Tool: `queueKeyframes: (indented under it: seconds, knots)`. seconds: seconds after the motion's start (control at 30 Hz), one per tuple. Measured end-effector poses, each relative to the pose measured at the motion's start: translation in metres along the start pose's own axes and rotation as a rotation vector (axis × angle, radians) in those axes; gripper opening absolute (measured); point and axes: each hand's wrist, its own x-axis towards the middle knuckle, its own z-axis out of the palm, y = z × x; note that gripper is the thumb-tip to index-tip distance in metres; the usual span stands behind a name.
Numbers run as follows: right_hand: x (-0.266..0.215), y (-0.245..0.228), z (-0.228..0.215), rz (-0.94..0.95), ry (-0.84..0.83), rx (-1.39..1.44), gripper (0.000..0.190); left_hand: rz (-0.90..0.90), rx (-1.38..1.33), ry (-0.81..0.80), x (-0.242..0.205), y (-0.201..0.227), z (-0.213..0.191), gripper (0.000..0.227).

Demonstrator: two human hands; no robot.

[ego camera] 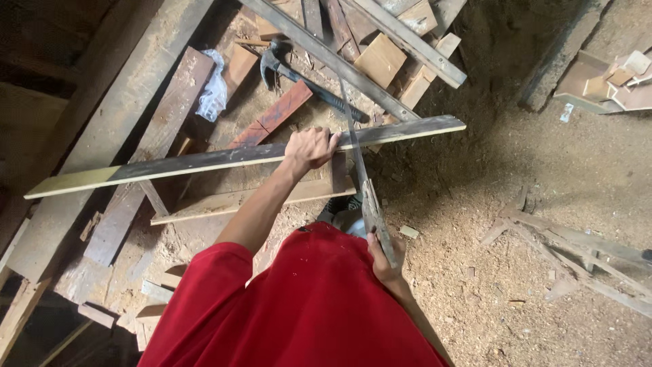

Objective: The person uses a hammer to drive nails into a long wooden plank, then uses a hand saw to cut the plank. The person repositions the plank and continues sawing through it.

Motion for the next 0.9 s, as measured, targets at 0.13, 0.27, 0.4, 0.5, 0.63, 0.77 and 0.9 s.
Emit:
queueKeyframes:
  seconds: [0.13,0.27,0.4,0.5,0.63,0.77,0.9]
  knots:
    - [0.014,-0.002,-0.009,-0.069,-0.004,-0.016,0.028,0.026,-0.007,0.035,0.009,0.002,-0.010,0.058]
    - [0.015,0.009,-0.001,-0.136,0.015,-0.038,0.030,-0.077,-0.026,-0.177,0.005,0.004,-0.011,0.061]
    - [0.029,0.015,0.000,-0.513,0.124,-0.212,0.017,-0.019,-0.023,-0.025,0.002,0.004,-0.013,0.057]
    - [0.046,0.019,0.001,-0.627,0.167,-0.406,0.011,0.010,-0.034,0.014,0.002,0.005,-0.009,0.057]
    - [0.076,0.032,0.027,-0.590,0.083,-0.156,0.009,0.015,-0.015,0.017,0.002,0.002,-0.007,0.058]
    - [0.079,0.035,0.032,-0.786,0.112,-0.262,0.013,-0.003,-0.020,-0.004,0.005,0.001,-0.006,0.059]
    - [0.065,0.019,0.023,-0.652,0.049,-0.371,0.009,-0.002,-0.017,0.017,0.001,0.001,-0.003,0.054]
